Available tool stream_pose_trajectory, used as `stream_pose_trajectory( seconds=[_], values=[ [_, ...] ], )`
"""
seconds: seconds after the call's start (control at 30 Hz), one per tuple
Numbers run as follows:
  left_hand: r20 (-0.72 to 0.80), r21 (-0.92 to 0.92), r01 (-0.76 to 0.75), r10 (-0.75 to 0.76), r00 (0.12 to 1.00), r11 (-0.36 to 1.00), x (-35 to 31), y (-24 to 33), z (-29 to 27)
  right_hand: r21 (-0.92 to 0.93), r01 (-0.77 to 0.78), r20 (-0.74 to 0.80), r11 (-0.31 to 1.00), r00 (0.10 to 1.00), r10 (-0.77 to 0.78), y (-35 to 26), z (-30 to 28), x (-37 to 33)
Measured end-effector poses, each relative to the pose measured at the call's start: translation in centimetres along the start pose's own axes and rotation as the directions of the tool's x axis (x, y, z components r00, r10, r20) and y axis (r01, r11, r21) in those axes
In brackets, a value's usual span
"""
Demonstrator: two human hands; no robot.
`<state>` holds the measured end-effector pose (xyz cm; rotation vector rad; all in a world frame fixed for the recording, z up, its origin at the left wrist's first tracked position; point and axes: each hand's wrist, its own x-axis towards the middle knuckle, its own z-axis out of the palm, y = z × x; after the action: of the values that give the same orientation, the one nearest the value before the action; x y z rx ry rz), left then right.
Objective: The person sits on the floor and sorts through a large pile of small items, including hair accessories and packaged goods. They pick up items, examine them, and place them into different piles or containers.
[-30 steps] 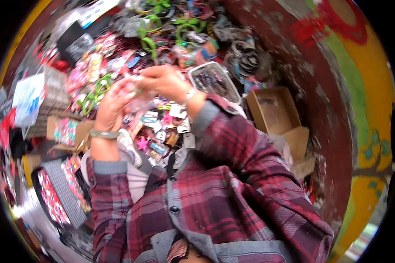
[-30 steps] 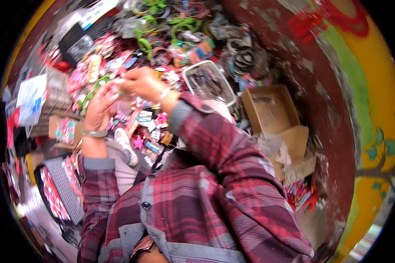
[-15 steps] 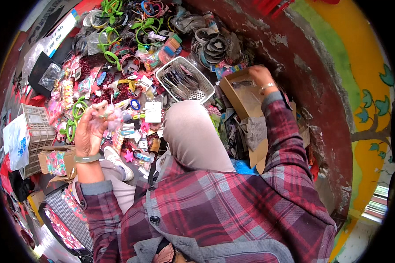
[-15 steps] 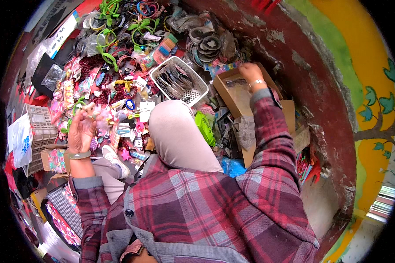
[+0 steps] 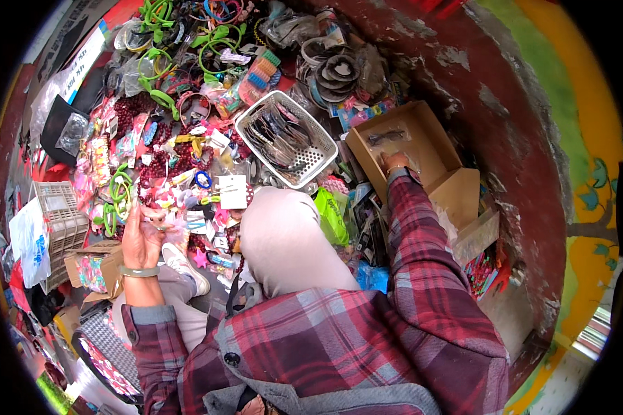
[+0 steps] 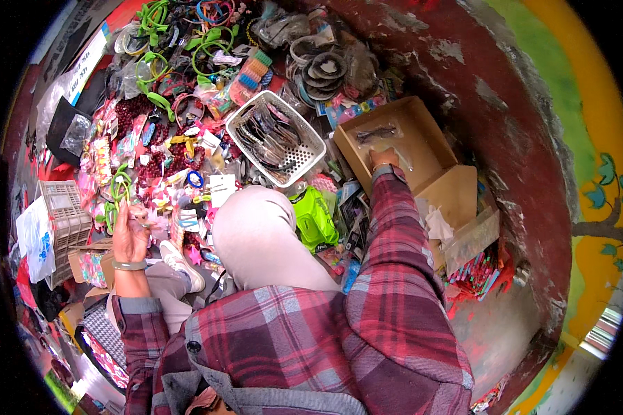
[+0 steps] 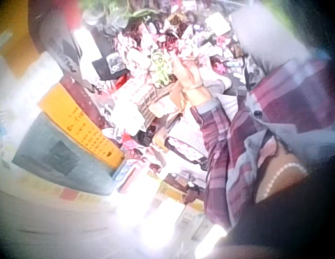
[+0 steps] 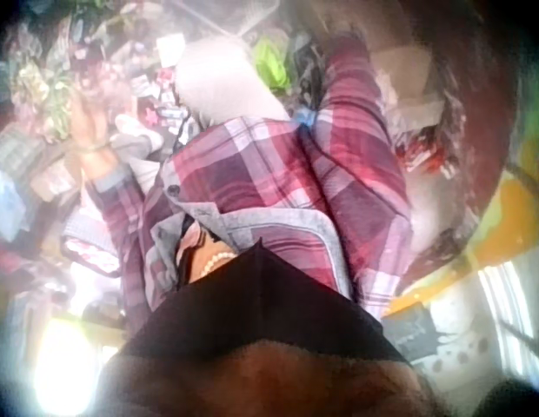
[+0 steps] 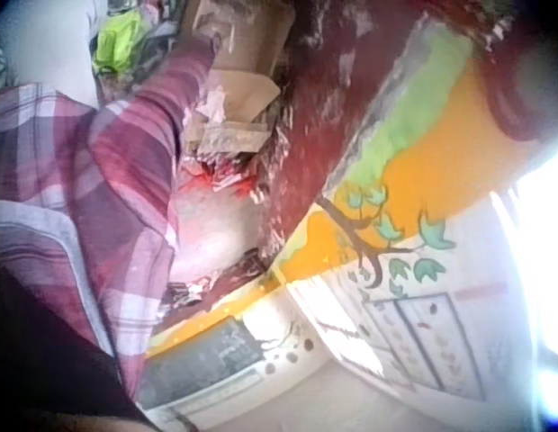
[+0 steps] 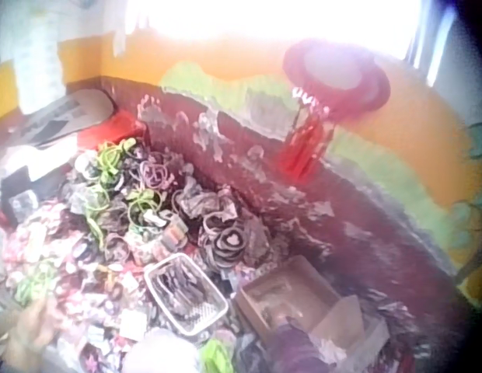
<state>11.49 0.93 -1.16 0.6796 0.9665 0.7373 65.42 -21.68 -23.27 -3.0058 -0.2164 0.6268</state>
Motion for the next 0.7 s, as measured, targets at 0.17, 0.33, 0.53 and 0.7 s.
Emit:
stream_pose_trajectory(
  seconds=[0.17,0.33,0.53,0.7],
  values=[
    [-0.031,0.009,0.081,-0.081,0.996,0.997,1.1,-0.8,-0.7,-0.09,0.005,0.024,0.996,1.0,-0.003,-2.2,-0.6,0.6],
    [-0.069,0.027,0.068,-0.066,0.995,0.997,1.3,-1.7,-0.1,-0.05,-0.005,-0.093,0.999,0.996,0.001,-2.7,0.8,0.7],
    [-0.082,0.102,0.063,-0.055,0.995,0.993,0.5,-1.5,0.3,0.025,0.141,-0.132,0.99,0.982,-0.136,-2.8,-1.4,-1.6],
    [-0.007,0.103,0.02,-0.02,1.0,0.994,0.5,-1.4,0.7,-0.026,0.181,-0.178,0.983,0.967,-0.183,2.3,0.3,3.7]
  ],
)
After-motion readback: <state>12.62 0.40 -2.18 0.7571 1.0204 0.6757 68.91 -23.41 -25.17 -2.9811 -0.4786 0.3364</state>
